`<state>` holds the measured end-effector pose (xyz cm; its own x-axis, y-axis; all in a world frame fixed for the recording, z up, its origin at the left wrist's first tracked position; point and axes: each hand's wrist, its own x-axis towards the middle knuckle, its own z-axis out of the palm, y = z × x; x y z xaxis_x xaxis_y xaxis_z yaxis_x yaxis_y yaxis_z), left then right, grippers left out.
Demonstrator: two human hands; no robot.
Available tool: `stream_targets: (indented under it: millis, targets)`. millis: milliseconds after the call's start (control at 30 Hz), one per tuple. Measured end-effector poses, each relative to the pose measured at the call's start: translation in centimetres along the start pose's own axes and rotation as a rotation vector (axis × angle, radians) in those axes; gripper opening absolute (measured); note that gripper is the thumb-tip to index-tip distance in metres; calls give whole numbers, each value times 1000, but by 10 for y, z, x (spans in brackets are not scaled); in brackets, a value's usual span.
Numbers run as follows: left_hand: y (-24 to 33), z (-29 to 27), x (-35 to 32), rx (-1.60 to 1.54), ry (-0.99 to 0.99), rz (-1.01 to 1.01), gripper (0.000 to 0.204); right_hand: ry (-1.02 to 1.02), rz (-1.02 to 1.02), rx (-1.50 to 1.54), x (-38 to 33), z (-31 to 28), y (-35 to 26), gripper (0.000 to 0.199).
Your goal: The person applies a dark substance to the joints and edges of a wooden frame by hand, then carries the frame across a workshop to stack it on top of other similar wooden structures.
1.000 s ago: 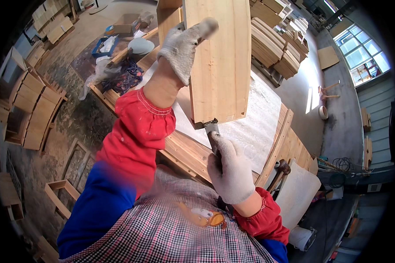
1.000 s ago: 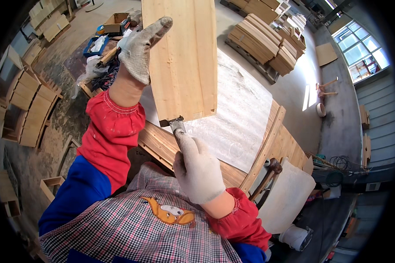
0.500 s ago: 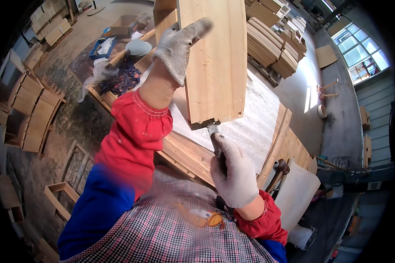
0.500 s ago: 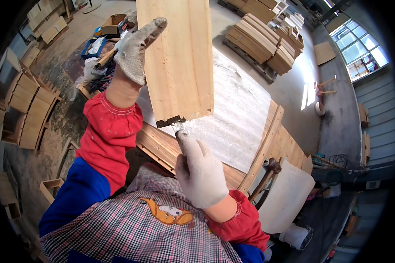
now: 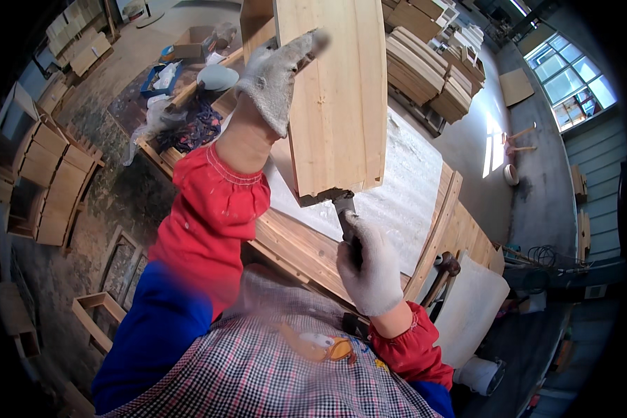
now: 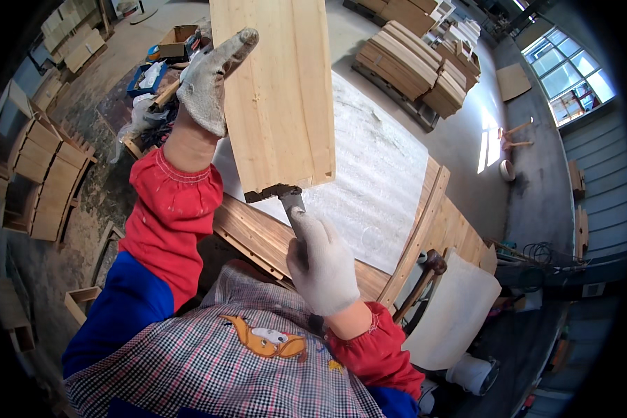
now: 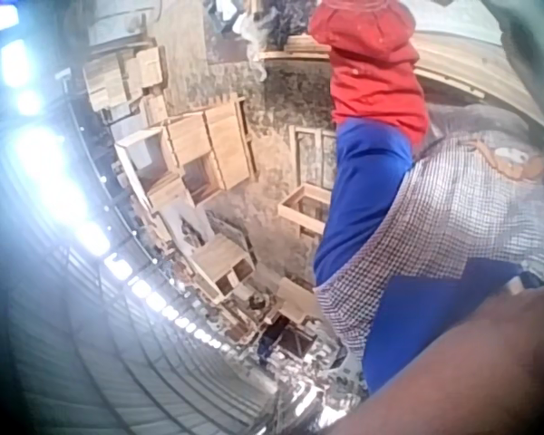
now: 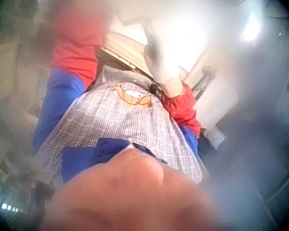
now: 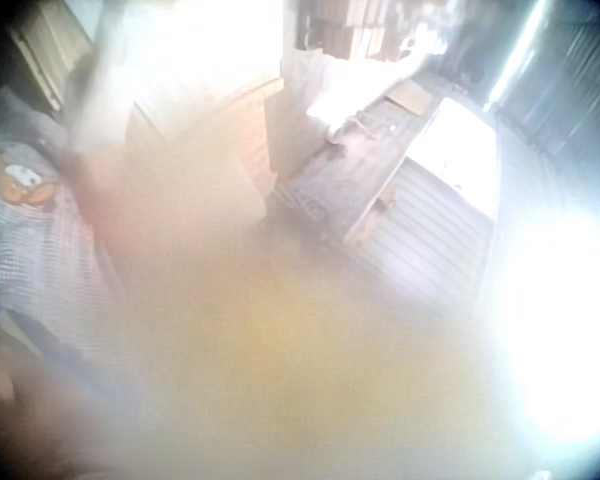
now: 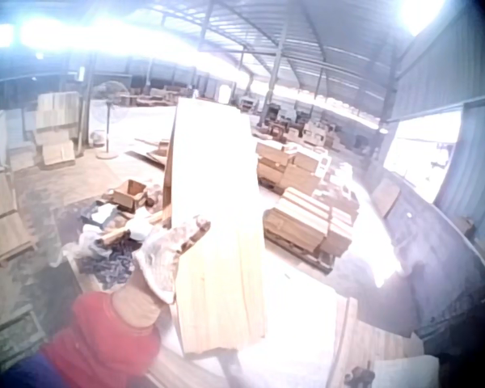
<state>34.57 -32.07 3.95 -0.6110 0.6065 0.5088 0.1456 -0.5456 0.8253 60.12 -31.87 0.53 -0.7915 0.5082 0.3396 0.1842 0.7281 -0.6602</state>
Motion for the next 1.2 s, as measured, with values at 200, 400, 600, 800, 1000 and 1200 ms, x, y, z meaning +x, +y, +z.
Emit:
stream_targets:
  millis: [200,400,600,800,1000,1200]
  targets:
    - [-2,-4,0,78,-61,134,26,-6,-17,-59,1,-6,10,42]
    - [-13,-8,3,49,-47,210,24,-203,-173,-122,14,-29,-16,46]
    - [0,4,0,-266,33,-69,25,-365,-274,-365,34,-30,-29,47]
    - [-1,-4,2,-207,-12,-91,25,-431,-240,-584,51,-56,-30,42]
    - [-10,-10,-1,400,-68,347,27,-371,-123,-616,51,-94,-2,42]
    - [-12,-19,4,-155,-192,-9,32,-267,148,-257,29,-81,-8,42]
